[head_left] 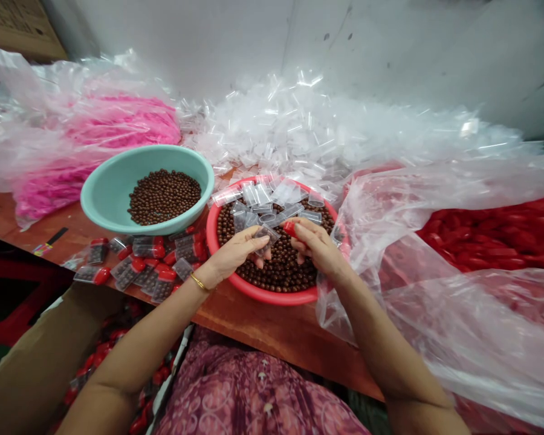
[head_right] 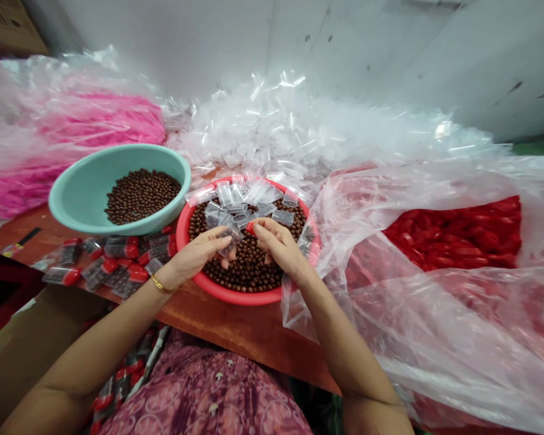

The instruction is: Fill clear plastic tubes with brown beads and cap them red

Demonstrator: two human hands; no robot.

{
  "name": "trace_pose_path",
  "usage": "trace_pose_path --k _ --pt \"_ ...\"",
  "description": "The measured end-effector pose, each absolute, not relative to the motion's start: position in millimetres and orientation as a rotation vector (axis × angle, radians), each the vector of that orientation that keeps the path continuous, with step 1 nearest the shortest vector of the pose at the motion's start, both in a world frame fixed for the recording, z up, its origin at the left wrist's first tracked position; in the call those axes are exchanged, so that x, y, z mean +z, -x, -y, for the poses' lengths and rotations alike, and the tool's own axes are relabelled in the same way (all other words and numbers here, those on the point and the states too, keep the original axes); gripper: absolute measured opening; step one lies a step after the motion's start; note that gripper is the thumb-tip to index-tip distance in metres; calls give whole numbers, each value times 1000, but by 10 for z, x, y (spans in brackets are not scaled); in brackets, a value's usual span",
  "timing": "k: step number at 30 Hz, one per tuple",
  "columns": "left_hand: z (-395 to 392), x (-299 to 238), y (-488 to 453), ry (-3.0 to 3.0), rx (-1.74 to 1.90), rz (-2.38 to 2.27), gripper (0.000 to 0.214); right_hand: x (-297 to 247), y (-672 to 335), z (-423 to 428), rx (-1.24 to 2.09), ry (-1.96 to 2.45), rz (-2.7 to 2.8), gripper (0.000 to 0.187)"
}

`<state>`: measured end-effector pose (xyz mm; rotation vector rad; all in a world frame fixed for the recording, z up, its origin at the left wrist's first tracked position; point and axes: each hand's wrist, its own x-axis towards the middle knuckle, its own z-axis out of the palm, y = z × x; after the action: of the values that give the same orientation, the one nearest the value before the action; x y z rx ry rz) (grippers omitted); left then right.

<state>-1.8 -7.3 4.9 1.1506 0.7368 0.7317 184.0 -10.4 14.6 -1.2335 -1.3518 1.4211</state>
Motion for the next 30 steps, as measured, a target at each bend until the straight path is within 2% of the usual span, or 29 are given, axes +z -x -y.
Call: trace_pose_path --k 4,12,20,23,30 --pt "91 47 18 -1232 705 -724 33 142 -1832 165 1411 1230 1368 37" --pt "126 24 2 -1406 736 -785 25 75 -1719 286 992 1231 1685 36" --pt "134 20 6 -1433 737 -811 22 187 -1737 268 1229 1251 1508 33" --pt "139 28 4 -1447 727 -820 22 178 -1741 290 1105 1284 1591 34" --pt "146 -31 -23 -1603 837 -921 19 49 -1676 365 569 1223 1935 36"
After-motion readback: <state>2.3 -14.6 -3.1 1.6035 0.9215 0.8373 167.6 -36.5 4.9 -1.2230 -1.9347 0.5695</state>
